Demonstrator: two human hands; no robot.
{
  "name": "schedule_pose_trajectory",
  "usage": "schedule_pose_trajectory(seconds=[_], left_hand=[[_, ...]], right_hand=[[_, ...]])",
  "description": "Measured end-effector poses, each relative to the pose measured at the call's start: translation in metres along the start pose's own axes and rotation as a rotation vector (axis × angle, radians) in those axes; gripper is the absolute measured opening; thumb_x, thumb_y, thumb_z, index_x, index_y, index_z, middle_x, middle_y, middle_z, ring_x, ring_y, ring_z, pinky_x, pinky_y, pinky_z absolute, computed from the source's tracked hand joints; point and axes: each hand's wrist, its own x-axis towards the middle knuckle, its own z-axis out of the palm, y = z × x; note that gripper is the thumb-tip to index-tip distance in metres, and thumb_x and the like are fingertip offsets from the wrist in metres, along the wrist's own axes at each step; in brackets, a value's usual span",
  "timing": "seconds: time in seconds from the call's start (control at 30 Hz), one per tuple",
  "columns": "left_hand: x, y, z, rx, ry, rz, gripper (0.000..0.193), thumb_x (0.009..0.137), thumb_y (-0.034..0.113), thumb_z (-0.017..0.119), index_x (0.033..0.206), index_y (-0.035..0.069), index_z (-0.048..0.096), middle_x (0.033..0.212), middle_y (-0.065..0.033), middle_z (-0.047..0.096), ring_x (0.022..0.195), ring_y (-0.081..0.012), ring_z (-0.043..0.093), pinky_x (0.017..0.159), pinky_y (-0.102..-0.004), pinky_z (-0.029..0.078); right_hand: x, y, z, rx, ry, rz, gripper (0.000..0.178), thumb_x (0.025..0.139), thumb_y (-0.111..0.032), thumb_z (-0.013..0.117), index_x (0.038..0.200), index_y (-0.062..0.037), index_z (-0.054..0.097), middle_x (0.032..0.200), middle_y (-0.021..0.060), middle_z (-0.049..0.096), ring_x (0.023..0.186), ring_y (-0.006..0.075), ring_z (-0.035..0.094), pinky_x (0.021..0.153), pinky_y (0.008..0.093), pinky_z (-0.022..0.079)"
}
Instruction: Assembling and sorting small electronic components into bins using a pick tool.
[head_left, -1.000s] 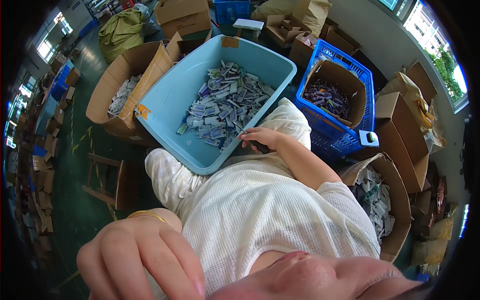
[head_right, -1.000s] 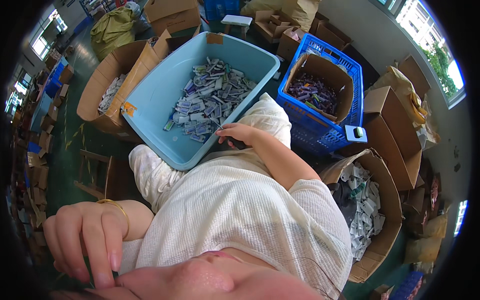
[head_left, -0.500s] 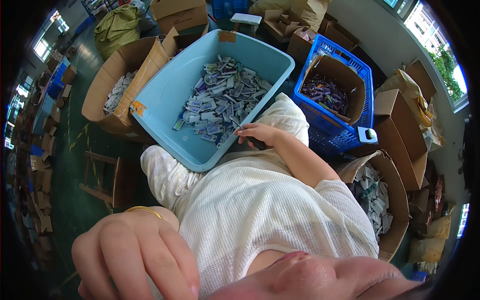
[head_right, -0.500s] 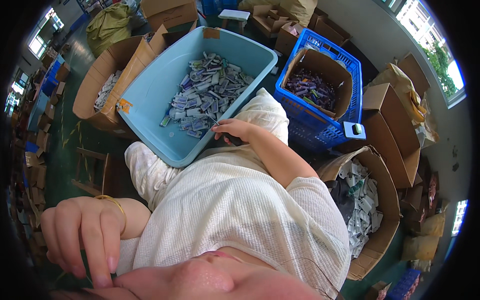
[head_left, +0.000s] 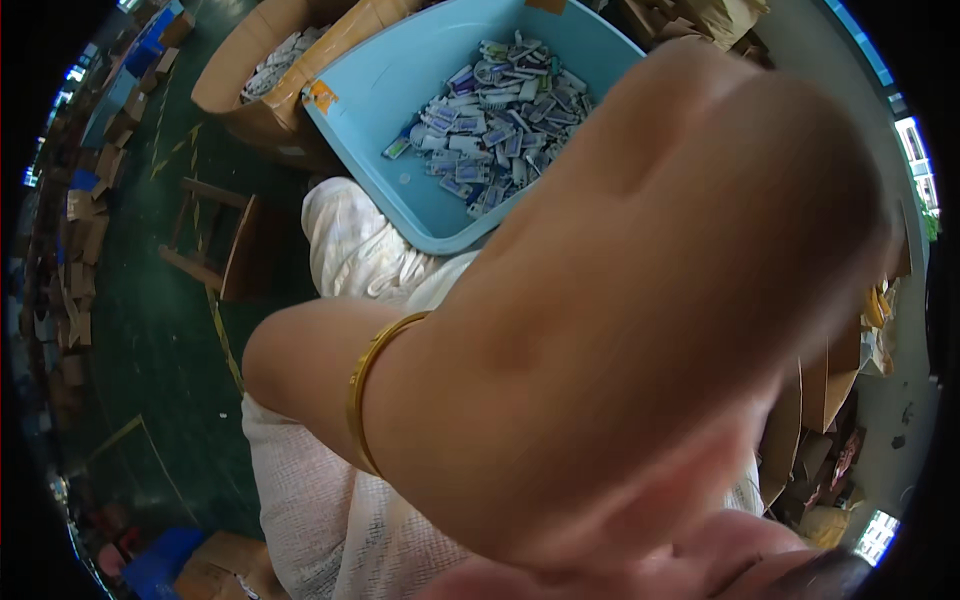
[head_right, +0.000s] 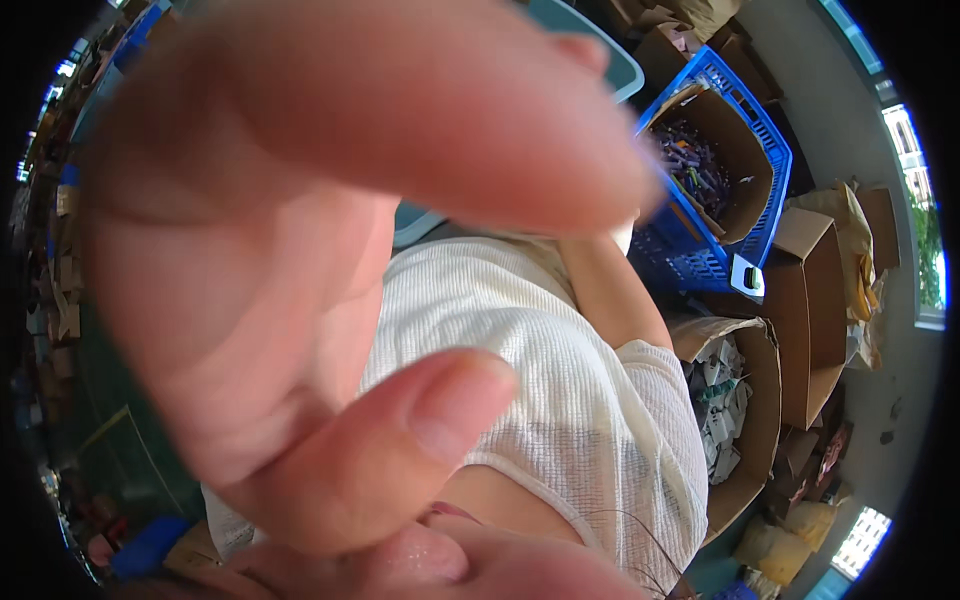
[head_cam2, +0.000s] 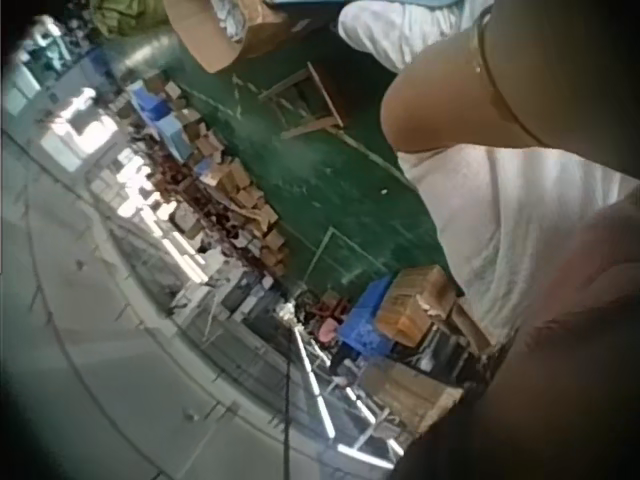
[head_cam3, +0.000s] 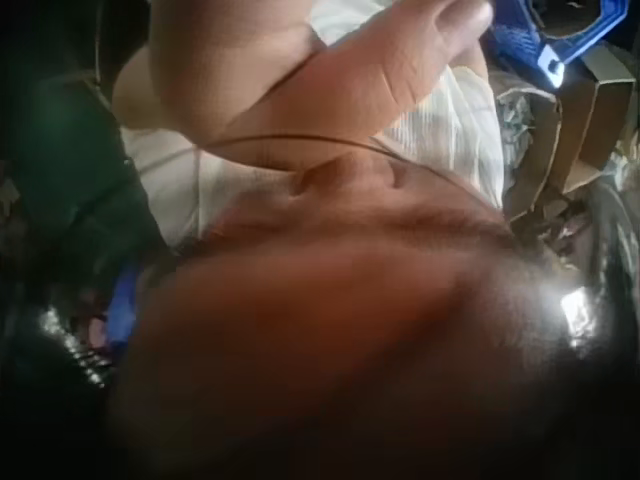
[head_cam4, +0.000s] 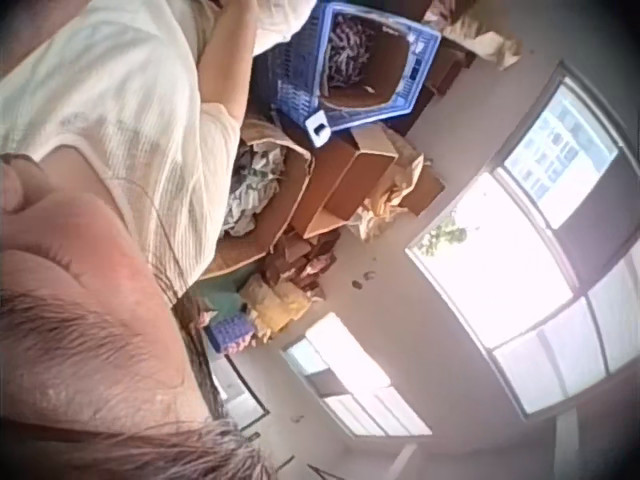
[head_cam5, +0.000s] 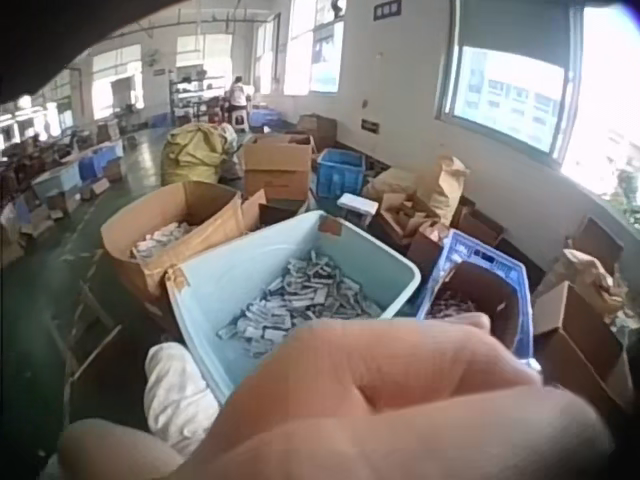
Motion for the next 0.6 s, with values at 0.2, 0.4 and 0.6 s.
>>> schedule_pose_trajectory(seconds=[0.2,0.4,0.6], left_hand=[[0.001,-0.003,0.000,0.022,-0.014,-0.014,0.025,0.068,0.005,0.054,0.092,0.000,0.050,0.092,-0.0127,0.049,0.093,-0.0274,0.048,0.088,-0.0445,0.036],[-0.001,0.003,0.003,0.088,-0.032,0.011,0.029,0.066,0.006,0.056,0.094,0.000,0.049,0.089,-0.0122,0.048,0.089,-0.0279,0.048,0.086,-0.0448,0.036],[-0.003,0.008,0.007,0.165,-0.056,0.037,0.033,0.064,0.007,0.057,0.096,0.000,0.049,0.085,-0.0117,0.048,0.084,-0.0285,0.047,0.084,-0.0452,0.035]], right_hand=[[0.019,0.005,-0.026,-0.174,-0.009,0.129,0.030,0.088,-0.022,0.048,0.112,-0.0055,0.051,0.084,0.0032,0.056,0.059,0.0078,0.045,0.051,0.0219,0.040],[0.017,0.002,-0.017,-0.235,0.040,0.173,0.029,0.088,-0.021,0.048,0.113,-0.0061,0.050,0.084,0.0020,0.056,0.059,0.0073,0.047,0.053,0.0212,0.041],[0.027,0.013,-0.032,-0.209,-0.012,0.193,0.028,0.088,-0.021,0.048,0.112,-0.0054,0.050,0.084,0.0018,0.056,0.058,0.0072,0.047,0.051,0.0200,0.040]])
